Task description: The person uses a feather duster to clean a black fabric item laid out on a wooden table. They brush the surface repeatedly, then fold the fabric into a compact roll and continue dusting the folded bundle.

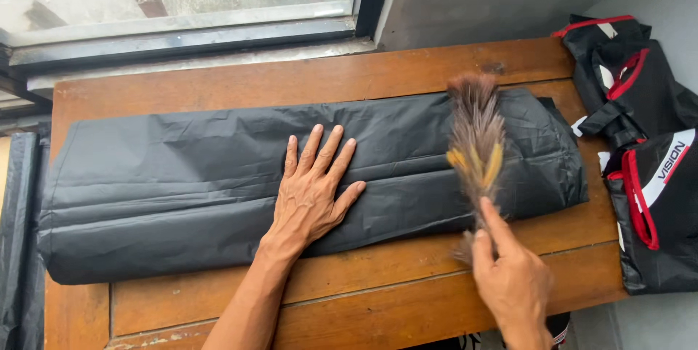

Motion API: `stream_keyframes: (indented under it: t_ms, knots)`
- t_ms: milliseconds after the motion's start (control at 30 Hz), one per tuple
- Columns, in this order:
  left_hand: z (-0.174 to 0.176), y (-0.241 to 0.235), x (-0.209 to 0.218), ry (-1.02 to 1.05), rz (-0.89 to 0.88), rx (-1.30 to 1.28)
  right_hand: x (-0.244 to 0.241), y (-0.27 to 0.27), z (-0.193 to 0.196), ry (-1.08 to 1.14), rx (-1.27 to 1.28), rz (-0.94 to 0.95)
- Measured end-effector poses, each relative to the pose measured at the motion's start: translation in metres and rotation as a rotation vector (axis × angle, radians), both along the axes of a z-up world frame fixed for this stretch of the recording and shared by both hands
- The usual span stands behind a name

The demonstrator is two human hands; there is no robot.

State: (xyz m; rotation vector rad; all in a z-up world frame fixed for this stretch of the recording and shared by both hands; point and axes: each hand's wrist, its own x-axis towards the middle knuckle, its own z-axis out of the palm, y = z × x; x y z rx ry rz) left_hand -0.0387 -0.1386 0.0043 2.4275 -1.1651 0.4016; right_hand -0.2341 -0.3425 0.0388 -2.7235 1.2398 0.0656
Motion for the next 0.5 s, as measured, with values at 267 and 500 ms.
stream_keyframes:
  t_ms: [267,500]
  knots:
    - [-0.004,0.002,0.002,0.01,-0.011,0.022,0.027,0.082,-0.012,-0.208,0.191,0.444]
    - [-0.002,0.0,0.003,0.026,0.005,-0.011,0.049,0.053,0.022,0.251,0.303,0.209]
